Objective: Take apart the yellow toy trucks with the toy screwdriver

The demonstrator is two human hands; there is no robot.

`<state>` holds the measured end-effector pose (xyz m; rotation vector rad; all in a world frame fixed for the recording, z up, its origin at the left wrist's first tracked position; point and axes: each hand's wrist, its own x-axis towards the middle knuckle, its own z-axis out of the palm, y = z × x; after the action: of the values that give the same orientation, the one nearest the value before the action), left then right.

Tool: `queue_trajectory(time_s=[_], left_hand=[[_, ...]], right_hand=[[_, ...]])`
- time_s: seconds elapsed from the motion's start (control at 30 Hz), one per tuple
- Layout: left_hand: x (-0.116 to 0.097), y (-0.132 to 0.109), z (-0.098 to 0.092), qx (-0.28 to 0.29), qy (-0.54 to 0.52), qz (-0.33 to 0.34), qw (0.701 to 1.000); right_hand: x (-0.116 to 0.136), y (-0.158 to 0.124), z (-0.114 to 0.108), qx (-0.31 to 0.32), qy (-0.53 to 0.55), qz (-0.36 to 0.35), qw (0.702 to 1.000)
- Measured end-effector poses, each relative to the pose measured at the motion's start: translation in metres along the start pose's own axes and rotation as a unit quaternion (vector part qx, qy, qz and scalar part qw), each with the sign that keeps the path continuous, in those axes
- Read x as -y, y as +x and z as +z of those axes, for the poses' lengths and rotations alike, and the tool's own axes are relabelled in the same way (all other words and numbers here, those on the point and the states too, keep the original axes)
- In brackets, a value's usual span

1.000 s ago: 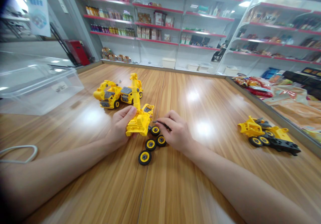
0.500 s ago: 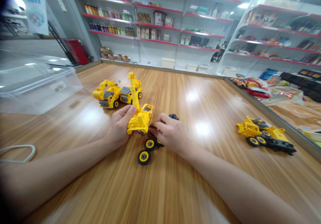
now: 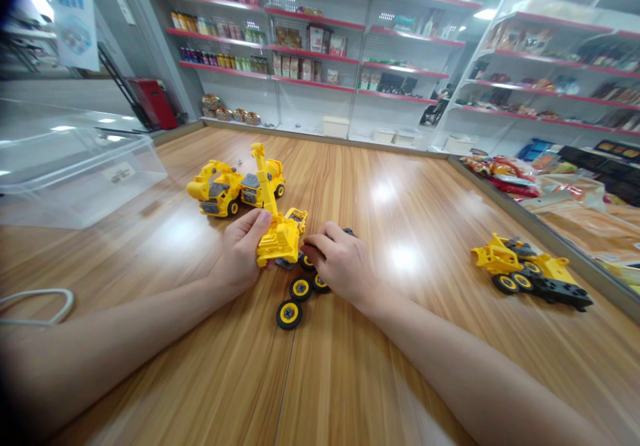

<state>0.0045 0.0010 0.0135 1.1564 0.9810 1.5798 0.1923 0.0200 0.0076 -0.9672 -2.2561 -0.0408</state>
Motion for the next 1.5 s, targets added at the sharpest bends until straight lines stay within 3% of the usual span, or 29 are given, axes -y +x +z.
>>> queue_trajectory(time_s=[0.23,0.4,0.47,0.57,0.63,0.7,0.83,1.03,1.13,1.33,1.5], left_hand=[[0.0,-0.004,-0.003,0.098,-0.016,-0.039,0.994],[0.0,-0.005,-0.007,0.193,0.003,-0.054,0.98],[-0.001,-0.006,-0.008,0.231,0.013,-0.055,0.971],[-0.003,-0.006,-0.009,0.282,0.033,-0.064,0.957],[-0.003,-0.005,-0.01,0.301,0.04,-0.075,0.95],[-0.003,-0.005,-0.011,0.308,0.039,-0.088,0.947],[-0.005,-0.005,-0.009,0.31,0.038,-0.096,0.945],[-0.008,-0.005,-0.006,0.301,0.028,-0.12,0.946],[-0.01,-0.005,-0.006,0.317,0.006,-0.155,0.936],[-0.023,-0.006,0.0,0.428,-0.098,-0.268,0.857],[-0.027,-0.008,0.0,0.422,-0.013,-0.273,0.865]], right_hand=[[-0.003,-0.004,-0.001,-0.13,0.102,0.05,0.985],[-0.002,-0.008,-0.006,-0.089,0.207,0.044,0.973],[0.0,-0.007,-0.008,-0.041,0.317,0.079,0.944],[0.004,-0.003,-0.008,0.021,0.483,0.155,0.861],[0.006,-0.001,-0.008,0.035,0.544,0.186,0.817],[0.008,0.001,-0.008,0.037,0.567,0.198,0.799],[0.012,-0.001,-0.008,0.022,0.55,0.199,0.811],[0.016,-0.007,-0.01,-0.047,0.358,0.146,0.921],[0.016,-0.007,-0.01,-0.065,0.309,0.126,0.941],[0.016,-0.005,-0.015,-0.09,0.414,0.115,0.899],[0.02,-0.003,-0.025,-0.006,0.515,0.136,0.846]])
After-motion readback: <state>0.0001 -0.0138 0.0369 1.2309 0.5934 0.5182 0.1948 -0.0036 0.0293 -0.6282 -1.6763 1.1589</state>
